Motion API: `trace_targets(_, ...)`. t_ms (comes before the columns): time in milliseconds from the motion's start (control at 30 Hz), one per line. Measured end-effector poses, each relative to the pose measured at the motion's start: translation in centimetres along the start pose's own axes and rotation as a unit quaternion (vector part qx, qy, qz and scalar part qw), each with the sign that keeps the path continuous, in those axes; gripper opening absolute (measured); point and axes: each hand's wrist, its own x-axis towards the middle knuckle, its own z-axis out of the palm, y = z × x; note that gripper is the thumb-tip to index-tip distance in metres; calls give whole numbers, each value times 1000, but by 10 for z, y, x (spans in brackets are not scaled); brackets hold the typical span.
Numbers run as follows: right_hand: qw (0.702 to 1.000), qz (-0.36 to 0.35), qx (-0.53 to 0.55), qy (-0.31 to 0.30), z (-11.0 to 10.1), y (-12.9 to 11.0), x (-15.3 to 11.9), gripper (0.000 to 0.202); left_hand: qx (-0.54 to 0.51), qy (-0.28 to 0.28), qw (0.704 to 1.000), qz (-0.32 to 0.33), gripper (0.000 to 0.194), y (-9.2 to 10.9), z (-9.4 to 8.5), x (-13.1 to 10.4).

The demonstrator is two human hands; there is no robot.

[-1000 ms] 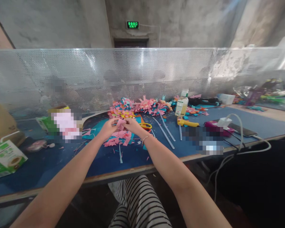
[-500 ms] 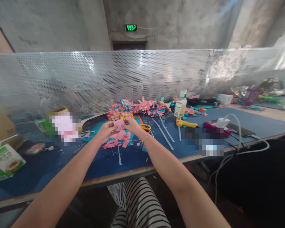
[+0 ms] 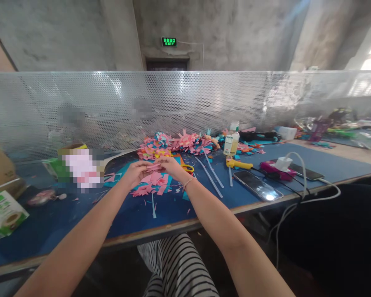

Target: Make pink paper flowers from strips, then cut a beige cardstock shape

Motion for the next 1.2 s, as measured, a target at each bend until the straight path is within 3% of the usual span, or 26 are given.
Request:
trace_targets(200, 1000, 6, -17, -10, -5, 2, 3, 13, 15, 15, 999, 28, 12, -1, -3, 3)
trace_targets(433, 993, -27, -111, 1, -9, 4, 3, 18, 88, 18, 995, 50, 29, -4, -3, 3)
trace_targets(800, 991, -55, -117, 26, -16, 11, 11, 21, 98, 32, 994, 42, 38, -7, -12, 8)
trace_targets(1200, 989, -65, -125, 39, -12, 4, 7, 19, 75, 41, 995, 42, 41, -7, -12, 10)
